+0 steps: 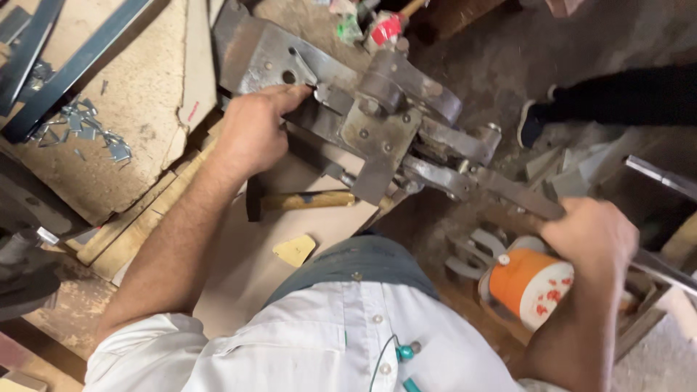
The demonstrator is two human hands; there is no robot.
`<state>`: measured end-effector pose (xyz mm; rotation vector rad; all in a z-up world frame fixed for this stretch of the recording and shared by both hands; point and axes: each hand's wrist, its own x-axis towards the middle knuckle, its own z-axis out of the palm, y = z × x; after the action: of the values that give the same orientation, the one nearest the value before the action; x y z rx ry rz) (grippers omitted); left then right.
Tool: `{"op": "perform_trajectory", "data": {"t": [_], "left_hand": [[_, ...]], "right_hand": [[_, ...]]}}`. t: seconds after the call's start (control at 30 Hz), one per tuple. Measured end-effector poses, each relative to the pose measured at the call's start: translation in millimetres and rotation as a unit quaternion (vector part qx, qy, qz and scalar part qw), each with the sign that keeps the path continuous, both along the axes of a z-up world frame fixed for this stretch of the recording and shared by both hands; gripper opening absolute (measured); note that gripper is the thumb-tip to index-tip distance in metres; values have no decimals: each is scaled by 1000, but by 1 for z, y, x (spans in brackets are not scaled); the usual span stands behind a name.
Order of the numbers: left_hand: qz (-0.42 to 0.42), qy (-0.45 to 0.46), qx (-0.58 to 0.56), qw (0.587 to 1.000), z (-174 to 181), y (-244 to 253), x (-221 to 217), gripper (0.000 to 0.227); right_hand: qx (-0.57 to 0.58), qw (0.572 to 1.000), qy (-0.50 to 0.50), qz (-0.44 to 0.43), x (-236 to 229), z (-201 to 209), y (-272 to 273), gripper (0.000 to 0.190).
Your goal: The person uses a manual press machine to shape a small wooden piece. They repeatedly place the wood into the press, operate the lever to apply pressure, and remove the piece to check its fit against a metal strip.
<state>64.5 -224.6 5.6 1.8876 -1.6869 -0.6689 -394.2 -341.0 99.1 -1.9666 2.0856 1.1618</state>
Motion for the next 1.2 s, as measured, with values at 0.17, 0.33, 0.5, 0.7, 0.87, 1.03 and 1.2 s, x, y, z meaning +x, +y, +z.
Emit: {"op": "perform_trajectory", "data": {"t": [0.17,0.33,0.5,0.7,0.87,1.03,1.2], "left_hand": [[-30,-5,-26,999,3,-4,7,67],[-37,13,-18,999,9,-4,9,69],[-48,19,-5,999,8,-4,11,67],[-72,0,-8,997,7,-8,20,74],[-108,12,14,994,6,-7,30,65],[-144,-3,-6,990,9,-15,38,66],[-160,9,-1,987,4,-22,49,66]], "right_hand": [[-2,1000,-4,-18,-1,8,1,48],[-3,999,-43,-6,5,-1,3,49],[-17,999,-39,-4,-2,0,5,49],[-2,999,-44,14,-2,-4,-9,49],[21,998,-58,-1,-1,-8,-2,48],[-10,998,-64,0,-1,-16,-3,48],[-1,997,-80,-19,-3,-11,-5,45]]}}
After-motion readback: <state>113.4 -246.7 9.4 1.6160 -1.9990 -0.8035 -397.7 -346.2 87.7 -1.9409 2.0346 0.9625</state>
